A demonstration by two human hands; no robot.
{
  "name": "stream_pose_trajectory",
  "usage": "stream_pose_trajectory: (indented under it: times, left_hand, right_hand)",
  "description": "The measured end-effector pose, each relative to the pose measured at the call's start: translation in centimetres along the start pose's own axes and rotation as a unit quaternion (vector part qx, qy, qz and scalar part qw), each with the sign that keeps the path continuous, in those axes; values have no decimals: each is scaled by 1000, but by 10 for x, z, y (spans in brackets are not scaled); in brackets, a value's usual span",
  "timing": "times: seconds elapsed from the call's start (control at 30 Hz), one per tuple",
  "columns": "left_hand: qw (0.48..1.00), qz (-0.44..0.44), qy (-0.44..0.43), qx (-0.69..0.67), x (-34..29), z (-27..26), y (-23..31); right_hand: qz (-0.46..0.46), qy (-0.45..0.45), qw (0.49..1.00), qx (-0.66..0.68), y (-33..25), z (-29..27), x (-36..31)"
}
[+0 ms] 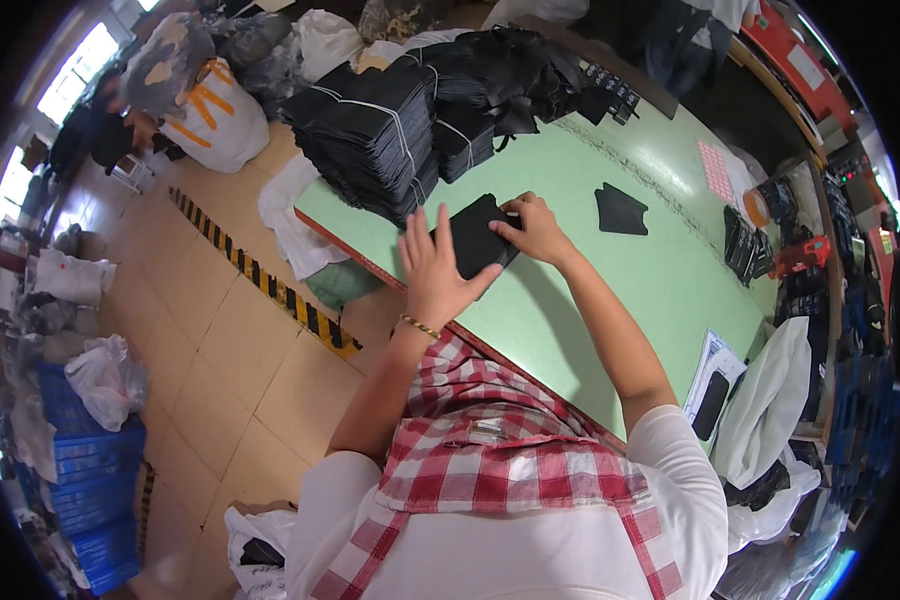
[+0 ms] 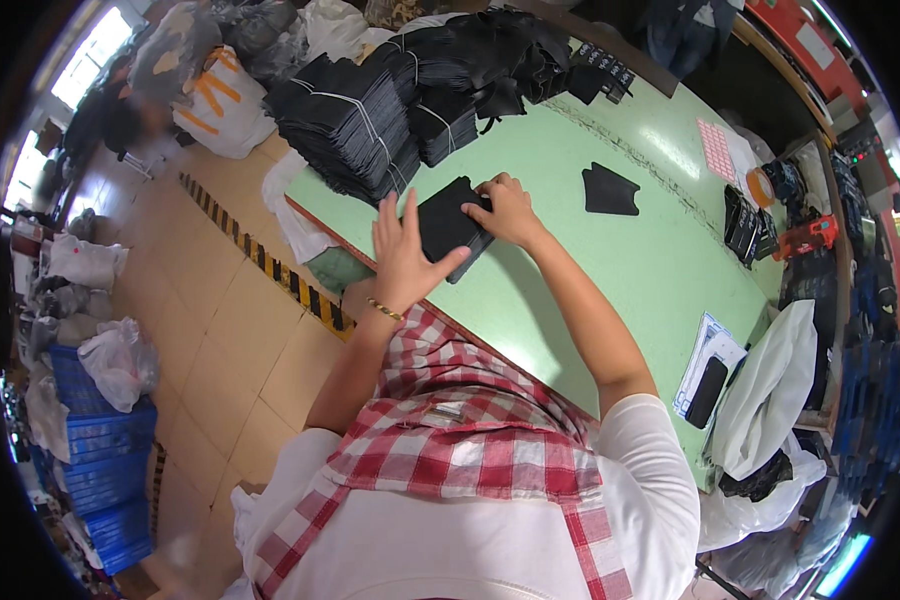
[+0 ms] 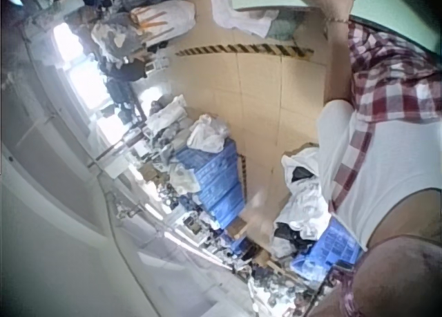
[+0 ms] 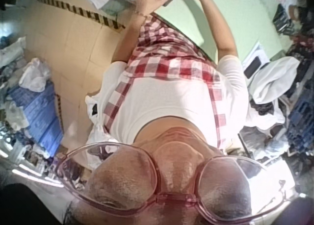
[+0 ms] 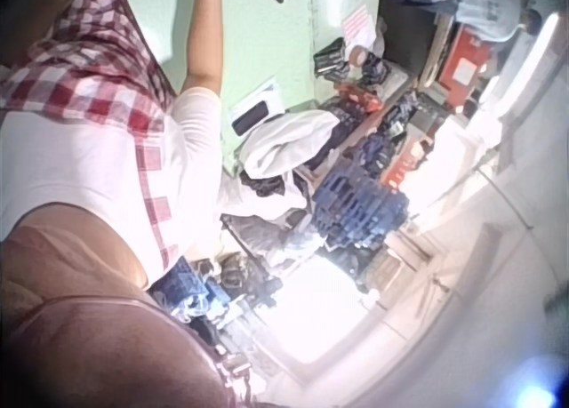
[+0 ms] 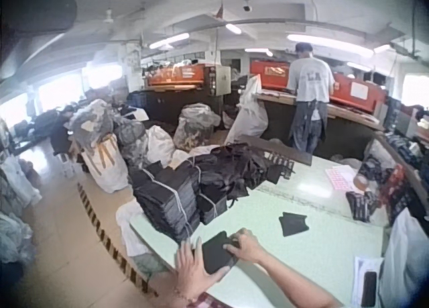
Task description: Sorting and stacking black shoe components and securing them with rubber bands.
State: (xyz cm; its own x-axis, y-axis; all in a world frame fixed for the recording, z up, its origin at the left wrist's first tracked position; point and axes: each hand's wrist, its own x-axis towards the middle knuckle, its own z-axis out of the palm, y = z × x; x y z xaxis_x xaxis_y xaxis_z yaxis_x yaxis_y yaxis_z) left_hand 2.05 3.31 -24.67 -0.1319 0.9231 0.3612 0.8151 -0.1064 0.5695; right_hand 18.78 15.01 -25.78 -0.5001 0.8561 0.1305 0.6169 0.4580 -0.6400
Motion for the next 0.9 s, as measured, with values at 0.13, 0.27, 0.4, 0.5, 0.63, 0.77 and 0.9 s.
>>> stream_pose_trajectory:
  times: [0.13,0.27,0.4,0.5,0.63,0.77,0.9]
  left_hand:
    - [988,22,-69,139,16,6,9]
    - [977,-49,-176,111,29,12,20]
    - [982,-36,-126,139,22,24,20]
    - [990,-39,-104,89,22,20,12]
    - [984,-65,-159,47,25,11,1]
    - [988,0,-120,99,25,16,8]
    - [981,-17,-135,135,30,13,21]
  right_hand:
    - [46,-53,994,-85,-17,-14,3]
    - [17,-95,980,-173,-13,-6,3]
    - [-20,-91,977,-190,-13,-7,5]
    - [29,-167,973,-157,-18,-19,14]
    - [26,-220,971,-89,-10,-31,19]
    - [36,-212,972,-95,-11,-30,26]
    - [-6,-181,956,-233,-29,-24,21]
